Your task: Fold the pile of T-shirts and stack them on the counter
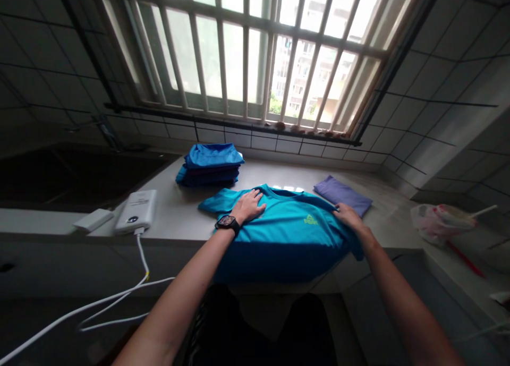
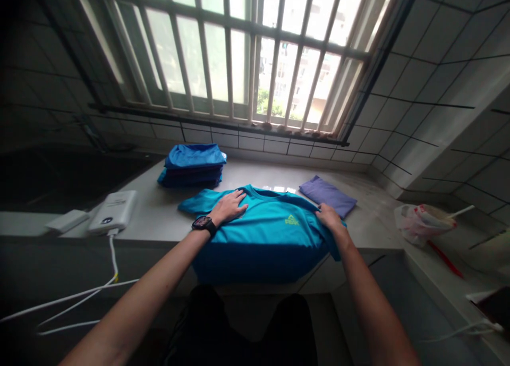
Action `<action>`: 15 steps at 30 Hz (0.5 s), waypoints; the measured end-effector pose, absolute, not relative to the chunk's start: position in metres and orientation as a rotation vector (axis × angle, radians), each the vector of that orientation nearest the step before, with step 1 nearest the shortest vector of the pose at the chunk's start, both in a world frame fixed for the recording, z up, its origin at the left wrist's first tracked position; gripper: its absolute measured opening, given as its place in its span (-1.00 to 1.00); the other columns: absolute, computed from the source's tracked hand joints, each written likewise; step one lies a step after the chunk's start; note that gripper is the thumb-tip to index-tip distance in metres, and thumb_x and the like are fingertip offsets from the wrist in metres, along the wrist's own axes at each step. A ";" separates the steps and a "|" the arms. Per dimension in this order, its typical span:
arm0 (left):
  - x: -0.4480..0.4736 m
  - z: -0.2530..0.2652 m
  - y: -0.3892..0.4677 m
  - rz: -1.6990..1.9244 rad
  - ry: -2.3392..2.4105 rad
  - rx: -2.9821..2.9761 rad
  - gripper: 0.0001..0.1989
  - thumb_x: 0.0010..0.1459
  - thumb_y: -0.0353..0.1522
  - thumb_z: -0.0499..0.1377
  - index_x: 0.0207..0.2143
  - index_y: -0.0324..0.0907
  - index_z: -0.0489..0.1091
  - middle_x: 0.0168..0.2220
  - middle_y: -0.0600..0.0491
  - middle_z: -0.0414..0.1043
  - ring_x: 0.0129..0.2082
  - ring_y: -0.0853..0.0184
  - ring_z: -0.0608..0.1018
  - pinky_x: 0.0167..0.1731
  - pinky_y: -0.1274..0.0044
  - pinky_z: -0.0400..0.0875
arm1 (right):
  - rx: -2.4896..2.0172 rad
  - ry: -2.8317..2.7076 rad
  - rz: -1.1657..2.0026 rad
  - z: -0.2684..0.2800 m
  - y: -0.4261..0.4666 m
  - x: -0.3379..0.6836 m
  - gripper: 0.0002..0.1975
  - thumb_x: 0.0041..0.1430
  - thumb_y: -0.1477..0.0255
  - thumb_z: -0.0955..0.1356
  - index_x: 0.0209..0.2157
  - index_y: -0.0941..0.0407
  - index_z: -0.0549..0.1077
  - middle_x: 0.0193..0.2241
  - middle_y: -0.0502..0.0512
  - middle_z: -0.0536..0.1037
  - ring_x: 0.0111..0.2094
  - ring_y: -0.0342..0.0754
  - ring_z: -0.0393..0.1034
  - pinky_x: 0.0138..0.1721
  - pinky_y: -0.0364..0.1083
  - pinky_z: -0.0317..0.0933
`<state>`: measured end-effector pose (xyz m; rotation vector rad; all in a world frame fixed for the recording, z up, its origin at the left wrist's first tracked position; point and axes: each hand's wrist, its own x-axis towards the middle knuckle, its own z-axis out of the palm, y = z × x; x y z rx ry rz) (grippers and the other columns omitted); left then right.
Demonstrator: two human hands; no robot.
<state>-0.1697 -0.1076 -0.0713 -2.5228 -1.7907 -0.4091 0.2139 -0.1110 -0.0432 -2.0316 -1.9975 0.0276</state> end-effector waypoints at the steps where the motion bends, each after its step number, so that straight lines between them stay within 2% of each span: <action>1: -0.169 -0.071 -0.108 -0.417 -1.795 -2.525 -0.46 0.33 -0.18 0.04 0.27 -0.20 0.35 0.36 -0.11 0.25 0.38 0.13 0.27 0.36 0.34 0.13 | -2.071 -1.988 0.097 -0.040 -0.111 0.218 -0.91 0.15 0.47 0.39 -0.34 0.16 0.57 -0.34 0.26 0.60 -0.26 0.07 0.50 -0.24 -0.08 0.28; 4: -0.170 -0.070 -0.108 -0.425 -1.799 -2.537 -0.45 0.32 -0.18 0.04 0.28 -0.24 0.34 0.37 -0.15 0.23 0.38 0.12 0.27 0.35 0.34 0.13 | -2.176 -1.942 0.329 -0.026 -0.108 0.226 -0.81 0.23 0.39 0.33 -0.39 0.15 0.53 -0.43 0.17 0.56 -0.34 0.04 0.46 -0.33 -0.09 0.25; 7: -0.170 -0.070 -0.108 -0.434 -1.784 -2.544 -0.44 0.33 -0.18 0.03 0.28 -0.23 0.33 0.37 -0.14 0.23 0.38 0.12 0.27 0.35 0.34 0.13 | -2.168 -1.933 0.464 -0.007 -0.104 0.235 -0.75 0.26 0.32 0.30 -0.32 0.18 0.54 -0.40 0.17 0.56 -0.34 0.04 0.45 -0.32 -0.08 0.27; 9: -0.171 -0.070 -0.108 -0.444 -1.773 -2.543 -0.46 0.32 -0.18 0.03 0.27 -0.19 0.34 0.37 -0.11 0.25 0.37 0.13 0.27 0.34 0.34 0.14 | -2.243 -1.813 0.223 0.004 -0.104 0.237 -0.75 0.20 0.35 0.34 -0.18 0.22 0.53 -0.27 0.29 0.58 -0.22 0.12 0.47 -0.20 0.00 0.30; 12: -0.171 -0.072 -0.107 -0.456 -1.764 -2.545 -0.47 0.32 -0.17 0.03 0.26 -0.16 0.35 0.36 -0.09 0.26 0.37 0.14 0.28 0.34 0.34 0.15 | -2.226 -1.573 -0.416 0.011 -0.107 0.222 -0.64 0.21 0.49 0.28 0.02 0.27 0.44 -0.03 0.50 0.51 0.01 0.26 0.41 0.00 0.16 0.24; 13: -0.171 -0.072 -0.107 -0.452 -1.768 -2.544 -0.47 0.32 -0.17 0.03 0.26 -0.17 0.36 0.36 -0.10 0.26 0.37 0.14 0.28 0.34 0.35 0.15 | -2.171 -1.596 -0.503 0.010 -0.108 0.211 -0.62 0.22 0.52 0.25 0.06 0.26 0.42 0.03 0.51 0.48 0.06 0.27 0.38 0.04 0.17 0.22; 15: -0.171 -0.072 -0.106 -0.446 -1.781 -2.539 -0.47 0.32 -0.17 0.04 0.26 -0.18 0.36 0.36 -0.11 0.25 0.36 0.13 0.29 0.33 0.35 0.16 | -2.064 -1.825 -0.434 0.002 -0.109 0.180 -0.60 0.25 0.52 0.23 0.10 0.23 0.41 0.09 0.44 0.46 0.11 0.22 0.36 0.10 0.12 0.22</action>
